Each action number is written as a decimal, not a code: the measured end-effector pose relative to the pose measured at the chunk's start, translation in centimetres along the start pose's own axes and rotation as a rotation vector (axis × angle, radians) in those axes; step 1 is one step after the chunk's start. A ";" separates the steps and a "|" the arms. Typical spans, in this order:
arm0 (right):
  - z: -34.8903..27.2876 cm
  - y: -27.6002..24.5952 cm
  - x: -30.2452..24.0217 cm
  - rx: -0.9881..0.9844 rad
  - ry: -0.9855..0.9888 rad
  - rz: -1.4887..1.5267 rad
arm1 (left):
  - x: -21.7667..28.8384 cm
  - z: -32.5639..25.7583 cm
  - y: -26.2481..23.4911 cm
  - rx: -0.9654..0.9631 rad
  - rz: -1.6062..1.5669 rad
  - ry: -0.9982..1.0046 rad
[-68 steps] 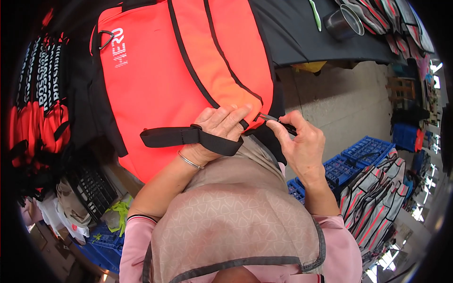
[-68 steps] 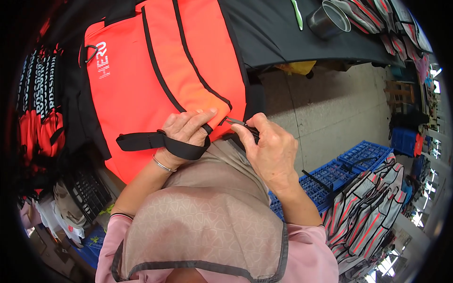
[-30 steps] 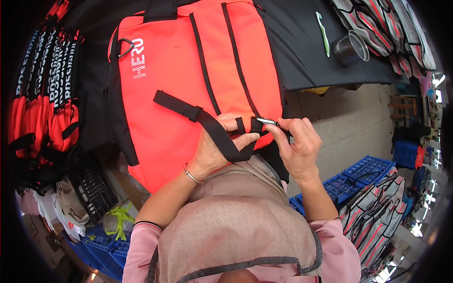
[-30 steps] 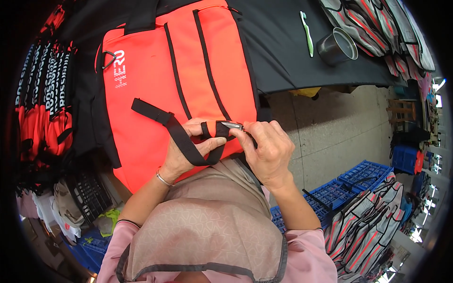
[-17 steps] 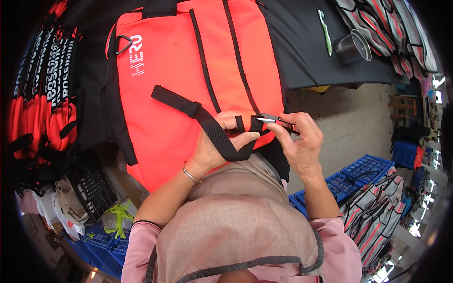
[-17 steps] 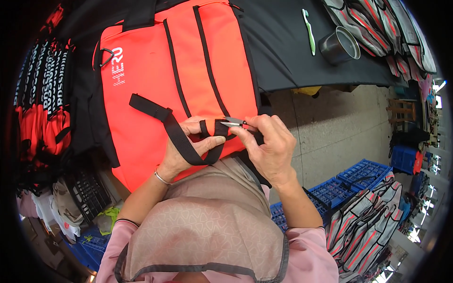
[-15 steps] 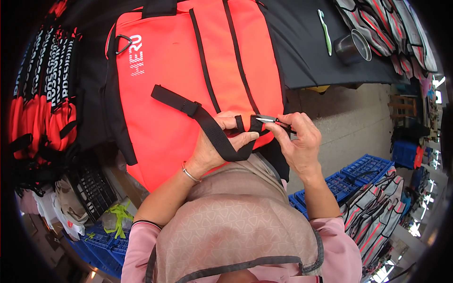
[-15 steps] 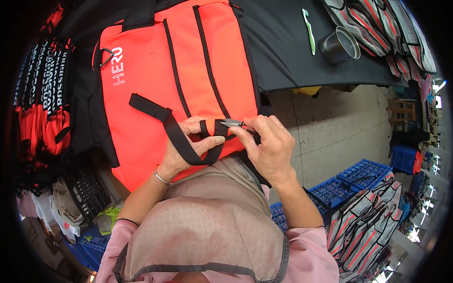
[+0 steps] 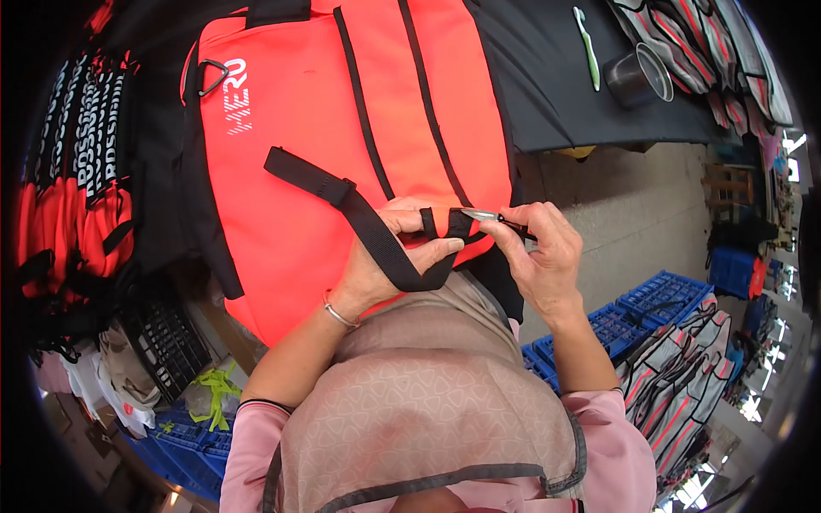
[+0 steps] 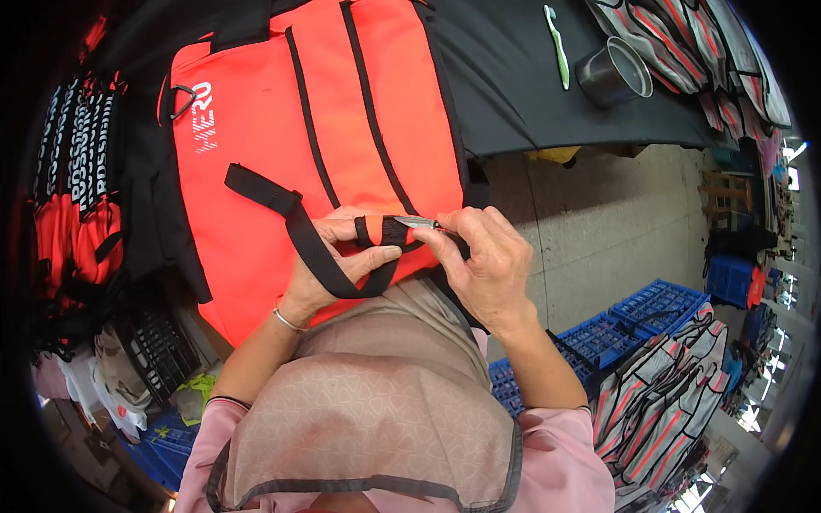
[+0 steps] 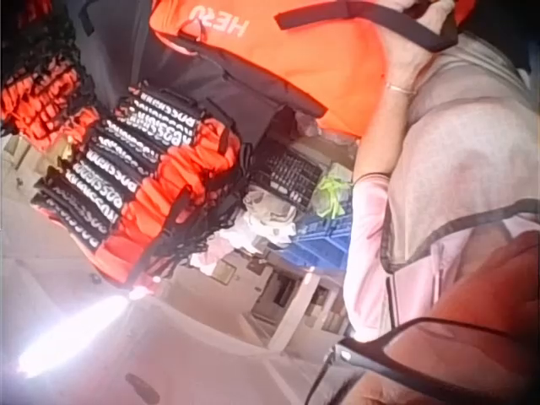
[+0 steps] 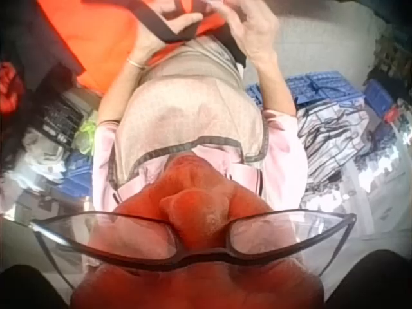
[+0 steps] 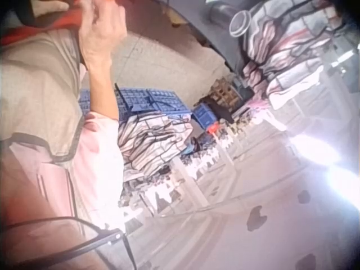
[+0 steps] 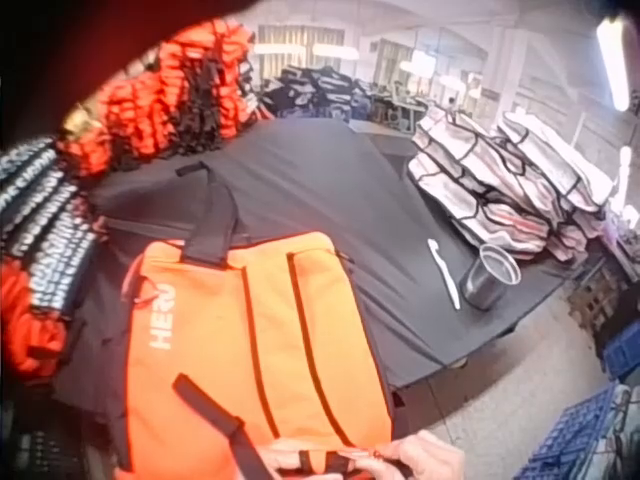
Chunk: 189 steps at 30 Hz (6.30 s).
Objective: Inspecting and finishing components of a red backpack in a factory setting.
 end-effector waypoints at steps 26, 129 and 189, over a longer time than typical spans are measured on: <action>-2.9 -2.4 -1.4 -0.100 0.474 -0.158 | -1.0 -1.3 3.2 0.304 0.928 0.762; 25.1 5.1 -1.8 -0.150 0.012 0.137 | 2.7 7.3 -19.5 0.424 1.094 0.454; 19.2 6.4 -7.6 0.137 -0.106 0.863 | 10.3 8.4 -17.0 0.163 -0.092 0.248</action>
Point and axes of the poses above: each hand's wrist, its own z-axis towards the middle knuckle, its own y-axis out of the palm, x = y × z, the point moved 2 cm from there along z, towards the middle knuckle, and after that the axes turned 10 degrees about z, right-handed, at the moved point
